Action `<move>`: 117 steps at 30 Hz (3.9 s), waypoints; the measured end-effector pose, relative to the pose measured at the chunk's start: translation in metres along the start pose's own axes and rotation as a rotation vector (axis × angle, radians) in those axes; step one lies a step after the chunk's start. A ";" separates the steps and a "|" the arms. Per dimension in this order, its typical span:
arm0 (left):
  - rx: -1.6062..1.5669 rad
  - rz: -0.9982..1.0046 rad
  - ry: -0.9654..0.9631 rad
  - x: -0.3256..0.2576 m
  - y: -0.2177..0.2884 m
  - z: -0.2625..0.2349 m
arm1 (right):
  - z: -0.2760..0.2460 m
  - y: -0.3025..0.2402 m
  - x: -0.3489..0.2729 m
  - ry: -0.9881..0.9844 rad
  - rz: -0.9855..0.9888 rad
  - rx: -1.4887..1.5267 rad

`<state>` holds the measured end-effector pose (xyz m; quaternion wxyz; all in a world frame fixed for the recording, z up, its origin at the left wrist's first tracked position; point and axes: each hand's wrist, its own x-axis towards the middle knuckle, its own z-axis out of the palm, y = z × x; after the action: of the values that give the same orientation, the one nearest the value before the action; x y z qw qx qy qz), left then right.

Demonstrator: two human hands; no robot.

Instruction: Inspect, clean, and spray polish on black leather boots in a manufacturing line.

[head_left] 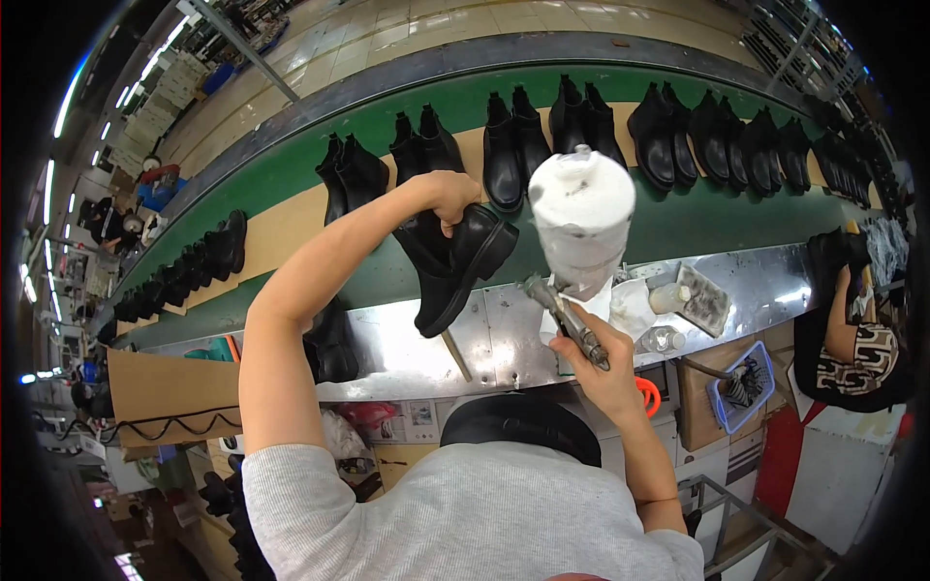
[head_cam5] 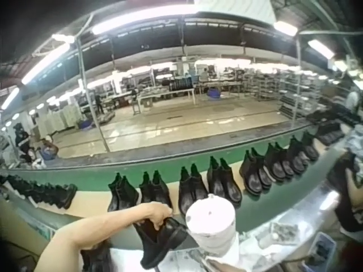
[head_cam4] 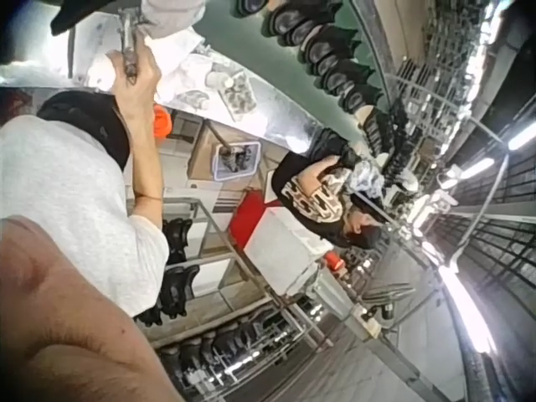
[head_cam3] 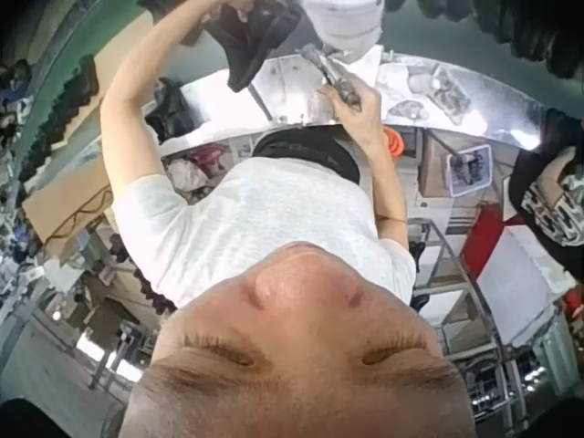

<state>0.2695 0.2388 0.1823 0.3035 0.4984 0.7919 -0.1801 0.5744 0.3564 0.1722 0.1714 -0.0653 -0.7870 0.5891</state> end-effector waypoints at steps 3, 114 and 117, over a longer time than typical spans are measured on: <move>-0.228 0.077 -0.181 0.025 -0.030 0.020 | -0.003 -0.002 -0.001 -0.155 0.042 0.014; -1.125 0.056 1.070 -0.002 0.003 0.155 | 0.011 -0.007 -0.008 -0.011 0.092 0.078; -1.361 0.059 0.943 -0.009 0.012 0.152 | 0.008 0.000 -0.010 0.032 0.151 0.051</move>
<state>0.3291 0.1481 0.0744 0.1797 0.2494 0.7585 0.5746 0.5813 0.3457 0.1682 0.1407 -0.1293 -0.7616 0.6192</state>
